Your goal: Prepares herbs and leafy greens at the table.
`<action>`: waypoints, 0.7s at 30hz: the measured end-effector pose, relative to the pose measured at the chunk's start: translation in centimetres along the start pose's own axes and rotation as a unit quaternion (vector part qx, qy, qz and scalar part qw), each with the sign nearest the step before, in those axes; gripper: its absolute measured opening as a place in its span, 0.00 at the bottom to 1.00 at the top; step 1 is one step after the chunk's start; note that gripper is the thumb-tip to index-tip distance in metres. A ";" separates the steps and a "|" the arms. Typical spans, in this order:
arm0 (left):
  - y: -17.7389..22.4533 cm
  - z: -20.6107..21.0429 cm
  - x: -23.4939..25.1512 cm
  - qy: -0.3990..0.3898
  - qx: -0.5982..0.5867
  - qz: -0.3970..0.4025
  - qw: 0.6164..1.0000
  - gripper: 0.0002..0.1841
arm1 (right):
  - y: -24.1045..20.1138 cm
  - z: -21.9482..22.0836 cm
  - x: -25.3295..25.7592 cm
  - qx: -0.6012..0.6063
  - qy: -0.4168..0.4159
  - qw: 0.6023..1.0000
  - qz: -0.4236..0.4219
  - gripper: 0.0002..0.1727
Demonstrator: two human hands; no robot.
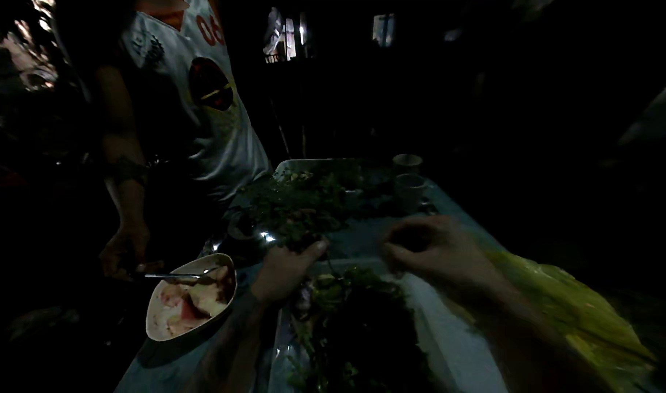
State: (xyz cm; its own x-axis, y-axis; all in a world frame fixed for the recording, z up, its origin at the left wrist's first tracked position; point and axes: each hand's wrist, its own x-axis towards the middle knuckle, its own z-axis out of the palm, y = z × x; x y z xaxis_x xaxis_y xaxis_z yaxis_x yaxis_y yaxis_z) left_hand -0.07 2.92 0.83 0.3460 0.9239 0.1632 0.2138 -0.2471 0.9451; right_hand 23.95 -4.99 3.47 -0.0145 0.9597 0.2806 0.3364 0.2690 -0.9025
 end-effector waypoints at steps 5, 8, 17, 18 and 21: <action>-0.6 0.8 0.0 -0.027 -0.087 0.005 0.996 0.12 | -0.6 -1.6 -1.3 -0.092 -0.274 0.957 -0.025 0.14; -0.5 1.0 -0.3 -0.061 -0.100 -0.010 0.993 0.09 | -0.5 -1.5 -1.5 -0.114 -0.202 0.972 -0.032 0.11; -0.2 1.0 -1.2 -0.132 -0.069 -0.031 0.988 0.11 | 1.4 2.8 0.4 -0.091 0.020 0.988 -0.125 0.11; -0.3 1.1 -1.1 -0.136 -0.073 -0.031 0.988 0.12 | 1.4 3.1 0.4 -0.081 0.015 0.990 -0.110 0.08; -0.3 1.6 -0.8 -0.121 -0.112 -0.034 0.986 0.11 | 1.3 3.4 0.3 -0.080 0.010 0.994 -0.079 0.06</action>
State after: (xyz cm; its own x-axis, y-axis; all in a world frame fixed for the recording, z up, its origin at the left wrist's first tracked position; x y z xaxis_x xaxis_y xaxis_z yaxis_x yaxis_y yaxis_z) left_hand 1.02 1.75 -0.03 0.5507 0.8332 0.0505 0.0463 -0.0909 0.9948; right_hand 21.21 -4.12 1.32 -0.0611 0.9047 0.4217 0.4771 0.3975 -0.7838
